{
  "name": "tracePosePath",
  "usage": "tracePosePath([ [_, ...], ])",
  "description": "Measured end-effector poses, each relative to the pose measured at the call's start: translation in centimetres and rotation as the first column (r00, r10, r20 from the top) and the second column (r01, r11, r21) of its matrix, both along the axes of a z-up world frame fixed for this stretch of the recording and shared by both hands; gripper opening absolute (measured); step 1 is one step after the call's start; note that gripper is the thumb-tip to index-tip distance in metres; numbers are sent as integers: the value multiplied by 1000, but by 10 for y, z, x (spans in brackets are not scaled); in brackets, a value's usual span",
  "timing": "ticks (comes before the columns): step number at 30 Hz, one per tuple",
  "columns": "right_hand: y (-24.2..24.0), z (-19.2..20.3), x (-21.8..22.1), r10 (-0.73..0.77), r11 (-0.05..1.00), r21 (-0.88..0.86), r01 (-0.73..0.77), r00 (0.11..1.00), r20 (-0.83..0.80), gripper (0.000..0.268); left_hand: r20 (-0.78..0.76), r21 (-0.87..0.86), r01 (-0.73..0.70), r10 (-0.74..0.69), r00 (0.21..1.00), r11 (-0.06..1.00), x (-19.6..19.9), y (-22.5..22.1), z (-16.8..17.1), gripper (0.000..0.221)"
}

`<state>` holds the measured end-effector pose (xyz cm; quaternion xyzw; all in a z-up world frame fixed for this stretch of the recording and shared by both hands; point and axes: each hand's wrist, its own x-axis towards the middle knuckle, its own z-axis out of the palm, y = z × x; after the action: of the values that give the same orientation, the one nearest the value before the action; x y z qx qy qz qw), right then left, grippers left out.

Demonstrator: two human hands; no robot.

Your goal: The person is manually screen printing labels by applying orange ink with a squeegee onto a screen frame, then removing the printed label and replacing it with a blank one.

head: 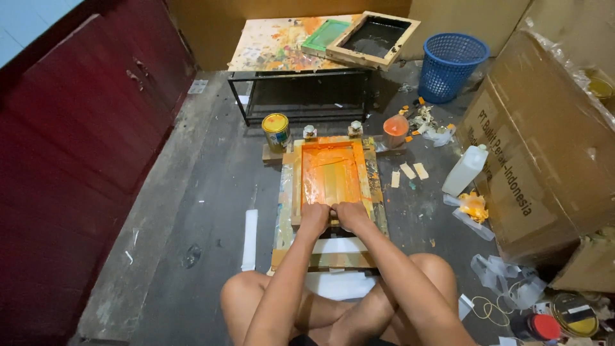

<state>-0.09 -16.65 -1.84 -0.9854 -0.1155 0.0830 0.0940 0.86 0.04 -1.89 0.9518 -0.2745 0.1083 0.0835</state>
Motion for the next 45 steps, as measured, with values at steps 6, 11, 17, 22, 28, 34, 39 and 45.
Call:
tracePosePath([
  [6, 5, 14, -2, 5, 1000, -7, -5, 998, 57, 41, 119, 73, -62, 53, 991, 995, -15, -6, 22, 18],
  [11, 12, 31, -8, 38, 998, -55, -35, 998, 54, 43, 185, 75, -78, 63, 981, 994, -18, -8, 19, 17],
  [17, 14, 33, -6, 66, 992, -107, -60, 997, 50, 38, 109, 67, -83, 76, 991, 994, -18, -13, 16, 17],
  [22, 15, 36, -7, 62, 991, -117, -57, 997, 35, 34, 74, 48, -74, 70, 995, 996, -18, -13, 17, 17],
  [28, 13, 31, -9, 71, 993, -100, -66, 996, 53, 34, 66, 44, -69, 66, 996, 997, -20, -12, 22, 17],
  [34, 13, 46, -25, 43, 999, 6, -44, 999, 24, 35, 79, 22, -51, 49, 996, 998, -22, -10, 26, 17],
  [39, 14, 61, -31, 81, 996, -48, -75, 985, 154, 31, 29, -88, -15, 17, 999, 996, -5, -1, 3, 7],
  [45, 15, 53, -27, 120, 988, -124, -97, 972, 200, 28, 1, -43, 1, 0, 1000, 999, 4, 9, -8, 10],
])
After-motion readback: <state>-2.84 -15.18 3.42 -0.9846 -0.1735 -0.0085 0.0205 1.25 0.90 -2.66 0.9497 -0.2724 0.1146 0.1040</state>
